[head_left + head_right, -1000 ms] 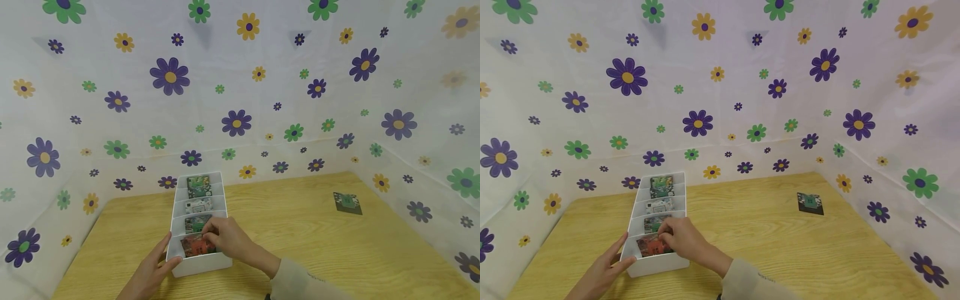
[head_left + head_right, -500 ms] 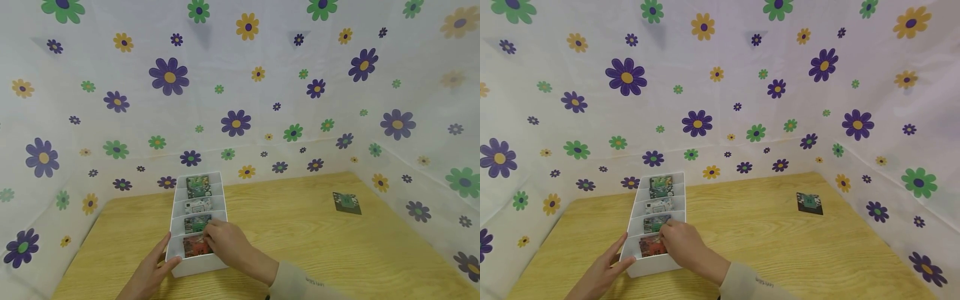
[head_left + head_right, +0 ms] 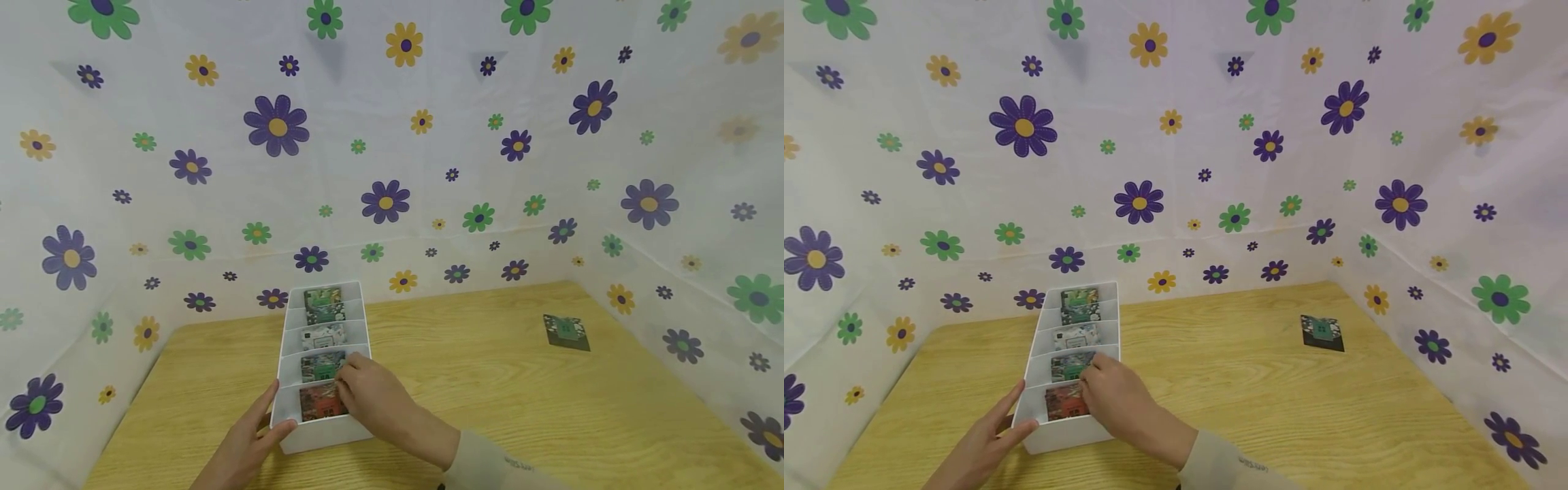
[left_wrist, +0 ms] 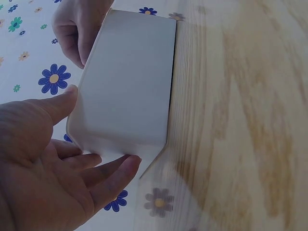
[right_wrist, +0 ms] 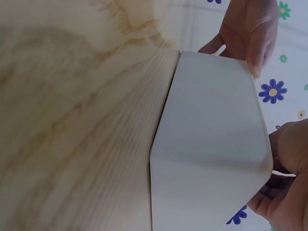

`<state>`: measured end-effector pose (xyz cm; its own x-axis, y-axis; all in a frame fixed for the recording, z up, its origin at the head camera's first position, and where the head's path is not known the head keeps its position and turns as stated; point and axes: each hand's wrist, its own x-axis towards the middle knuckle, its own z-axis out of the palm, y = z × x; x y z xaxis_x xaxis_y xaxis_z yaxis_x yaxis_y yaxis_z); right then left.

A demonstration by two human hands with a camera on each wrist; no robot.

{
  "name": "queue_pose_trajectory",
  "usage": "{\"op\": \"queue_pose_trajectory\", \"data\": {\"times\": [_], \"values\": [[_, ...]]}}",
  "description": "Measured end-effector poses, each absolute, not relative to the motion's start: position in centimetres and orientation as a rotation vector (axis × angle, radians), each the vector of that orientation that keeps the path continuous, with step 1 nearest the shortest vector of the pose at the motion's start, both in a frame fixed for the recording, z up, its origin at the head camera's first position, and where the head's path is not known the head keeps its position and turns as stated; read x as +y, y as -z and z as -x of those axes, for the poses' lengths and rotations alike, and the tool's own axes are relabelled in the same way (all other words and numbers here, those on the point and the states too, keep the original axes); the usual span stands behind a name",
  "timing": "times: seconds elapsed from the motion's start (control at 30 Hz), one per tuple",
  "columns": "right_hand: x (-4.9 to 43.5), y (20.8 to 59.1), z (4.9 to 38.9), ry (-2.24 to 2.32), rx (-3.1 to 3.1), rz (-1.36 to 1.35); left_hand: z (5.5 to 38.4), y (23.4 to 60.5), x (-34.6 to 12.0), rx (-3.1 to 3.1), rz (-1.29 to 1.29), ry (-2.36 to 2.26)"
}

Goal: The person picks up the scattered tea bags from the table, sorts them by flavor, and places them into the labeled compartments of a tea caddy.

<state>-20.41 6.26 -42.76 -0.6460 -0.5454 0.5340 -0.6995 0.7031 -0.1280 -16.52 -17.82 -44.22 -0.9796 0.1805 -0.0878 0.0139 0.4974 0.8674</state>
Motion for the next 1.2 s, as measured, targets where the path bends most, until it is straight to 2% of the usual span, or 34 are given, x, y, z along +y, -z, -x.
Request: {"op": "queue_pose_trajectory", "data": {"times": [0.23, 0.4, 0.87, 1.2], "values": [[8.4, 41.7, 21.0, -1.059, -2.453, -0.84, 16.6, 44.2, -17.8, 2.578, -0.158, -1.463], [11.0, 41.2, 22.1, -1.255, -2.429, -0.702, 16.5, 44.3, -17.9, 2.58, -0.136, -1.451], [21.1, 39.8, 24.7, -1.192, -2.479, -0.36, 16.8, 44.0, -17.9, 2.597, -0.147, -1.394], [28.1, 39.1, 24.4, -1.168, -2.581, -0.181, 16.8, 44.1, -18.0, 2.596, -0.155, -1.396]]}}
